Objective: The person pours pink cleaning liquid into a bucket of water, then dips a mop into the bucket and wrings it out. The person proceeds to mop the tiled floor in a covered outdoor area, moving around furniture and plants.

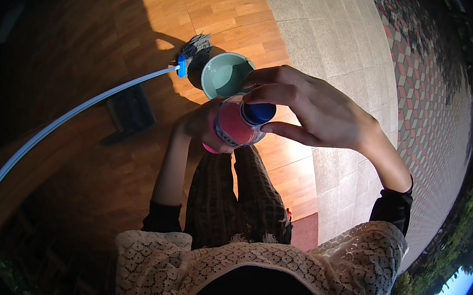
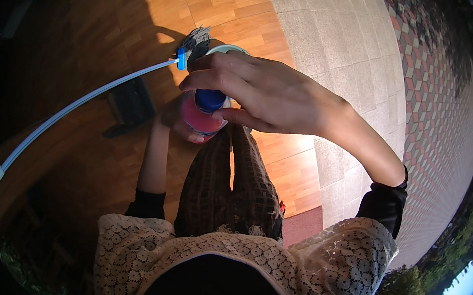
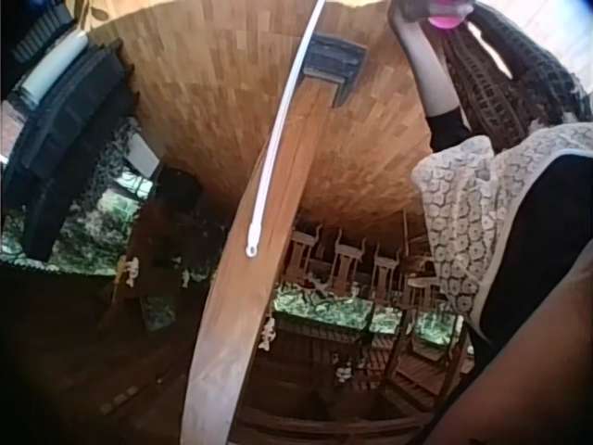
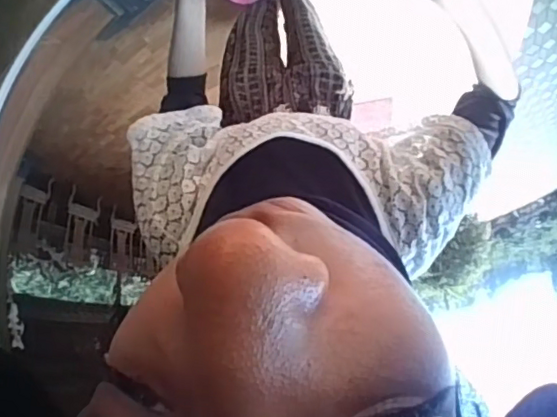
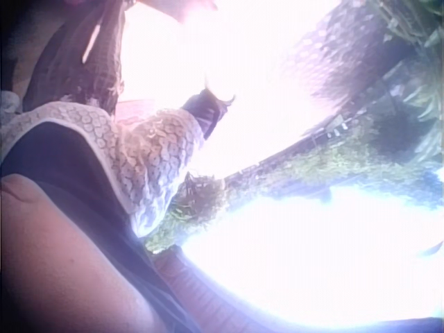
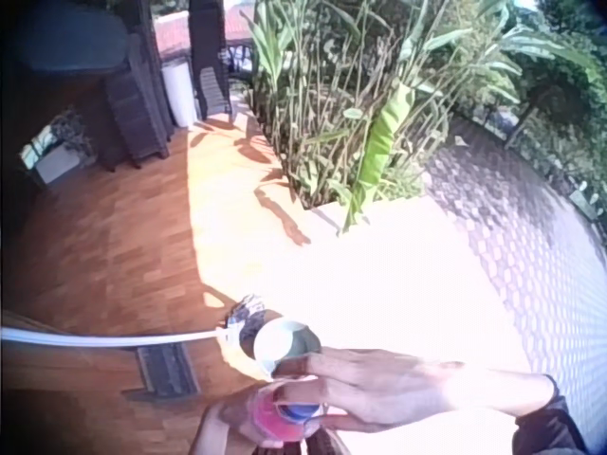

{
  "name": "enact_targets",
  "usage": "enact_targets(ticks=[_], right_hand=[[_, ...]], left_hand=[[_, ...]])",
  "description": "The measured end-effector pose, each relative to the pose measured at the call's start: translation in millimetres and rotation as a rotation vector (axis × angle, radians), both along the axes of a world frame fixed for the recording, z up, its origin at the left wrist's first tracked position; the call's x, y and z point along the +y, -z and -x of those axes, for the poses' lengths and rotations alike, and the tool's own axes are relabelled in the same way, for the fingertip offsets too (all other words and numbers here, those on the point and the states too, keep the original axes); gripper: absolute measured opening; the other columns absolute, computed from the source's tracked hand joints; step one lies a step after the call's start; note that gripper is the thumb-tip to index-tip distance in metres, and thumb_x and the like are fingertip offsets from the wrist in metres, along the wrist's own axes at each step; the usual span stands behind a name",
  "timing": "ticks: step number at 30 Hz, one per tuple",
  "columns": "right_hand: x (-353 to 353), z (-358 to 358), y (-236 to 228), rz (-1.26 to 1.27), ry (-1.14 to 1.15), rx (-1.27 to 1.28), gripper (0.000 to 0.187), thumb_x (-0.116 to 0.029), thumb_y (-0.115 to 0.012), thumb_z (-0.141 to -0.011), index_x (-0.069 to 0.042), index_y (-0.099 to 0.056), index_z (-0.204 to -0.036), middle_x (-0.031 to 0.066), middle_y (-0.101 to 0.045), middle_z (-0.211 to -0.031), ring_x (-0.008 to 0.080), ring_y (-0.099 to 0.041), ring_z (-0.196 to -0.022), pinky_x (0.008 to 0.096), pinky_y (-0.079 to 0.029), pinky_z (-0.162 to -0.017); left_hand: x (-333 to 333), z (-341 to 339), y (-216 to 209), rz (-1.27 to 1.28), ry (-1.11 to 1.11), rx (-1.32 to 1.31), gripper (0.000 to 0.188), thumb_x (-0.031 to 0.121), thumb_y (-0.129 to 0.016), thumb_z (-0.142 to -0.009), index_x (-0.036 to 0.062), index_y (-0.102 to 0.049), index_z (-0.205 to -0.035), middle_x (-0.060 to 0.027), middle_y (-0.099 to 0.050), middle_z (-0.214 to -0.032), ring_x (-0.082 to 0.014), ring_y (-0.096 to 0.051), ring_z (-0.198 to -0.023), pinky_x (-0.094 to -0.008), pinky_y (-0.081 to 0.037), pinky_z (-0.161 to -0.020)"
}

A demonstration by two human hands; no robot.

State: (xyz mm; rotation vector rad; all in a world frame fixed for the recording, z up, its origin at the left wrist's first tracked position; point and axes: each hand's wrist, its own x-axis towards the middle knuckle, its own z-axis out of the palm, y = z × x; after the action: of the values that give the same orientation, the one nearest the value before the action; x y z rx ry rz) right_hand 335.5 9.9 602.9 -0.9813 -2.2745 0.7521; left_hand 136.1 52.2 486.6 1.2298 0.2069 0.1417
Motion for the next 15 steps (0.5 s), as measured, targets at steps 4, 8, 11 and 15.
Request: enact_targets(ticks=[4, 8, 11, 15], right_hand=[[-1.3, -1.4, -19.8, -0.016, 0.085, -0.533, 0.040, -0.031, -0.052, -0.077, -0.009, -0.040, -0.108, 0.0062, -0.049, -0.099, 0.0238, -0.056, -0.074, 0.0317, -0.046, -0.067], [-5.5, -1.3, -28.1, -0.079, 0.062, -0.332, 0.042, -0.031, -0.056, -0.073, -0.007, -0.043, -0.105, 0.0040, -0.052, -0.088, 0.0215, -0.056, -0.069, 0.0306, -0.046, -0.059], [-5.6, -16.4, -49.0, -0.097, -0.004, -0.030, 0.052, -0.039, -0.060, -0.070, -0.002, -0.046, -0.104, 0.0090, -0.056, -0.092, 0.0223, -0.054, -0.074, 0.0292, -0.045, -0.061], [-34.8, -41.2, -41.7, 0.013, 0.439, 0.433, 0.051, -0.038, -0.051, -0.077, 0.000, -0.043, -0.109, 0.0143, -0.054, -0.093, 0.0161, -0.052, -0.069, 0.0274, -0.043, -0.061]], left_hand=[[-2.0, -3.3, -13.3, 0.102, -0.050, 0.048, 0.072, 0.011, -0.074, -0.044, 0.0056, -0.045, -0.109, -0.0040, -0.053, -0.099, -0.0134, -0.050, -0.090, -0.0277, -0.041, -0.080], [2.3, 1.1, -9.9, 0.021, -0.051, 0.027, 0.072, 0.011, -0.074, -0.043, 0.0051, -0.045, -0.109, -0.0052, -0.053, -0.100, -0.0143, -0.051, -0.090, -0.0286, -0.042, -0.080], [-1.3, 6.0, -14.9, -0.315, -0.085, 0.020, 0.075, 0.013, -0.076, -0.041, 0.0059, -0.046, -0.110, -0.0077, -0.053, -0.103, -0.0178, -0.051, -0.093, -0.0312, -0.041, -0.082], [-22.7, -4.0, -17.2, -0.037, -0.356, -0.301, 0.058, 0.014, -0.076, -0.048, 0.0044, -0.049, -0.099, -0.0091, -0.054, -0.092, -0.0188, -0.054, -0.084, -0.0307, -0.043, -0.077]])
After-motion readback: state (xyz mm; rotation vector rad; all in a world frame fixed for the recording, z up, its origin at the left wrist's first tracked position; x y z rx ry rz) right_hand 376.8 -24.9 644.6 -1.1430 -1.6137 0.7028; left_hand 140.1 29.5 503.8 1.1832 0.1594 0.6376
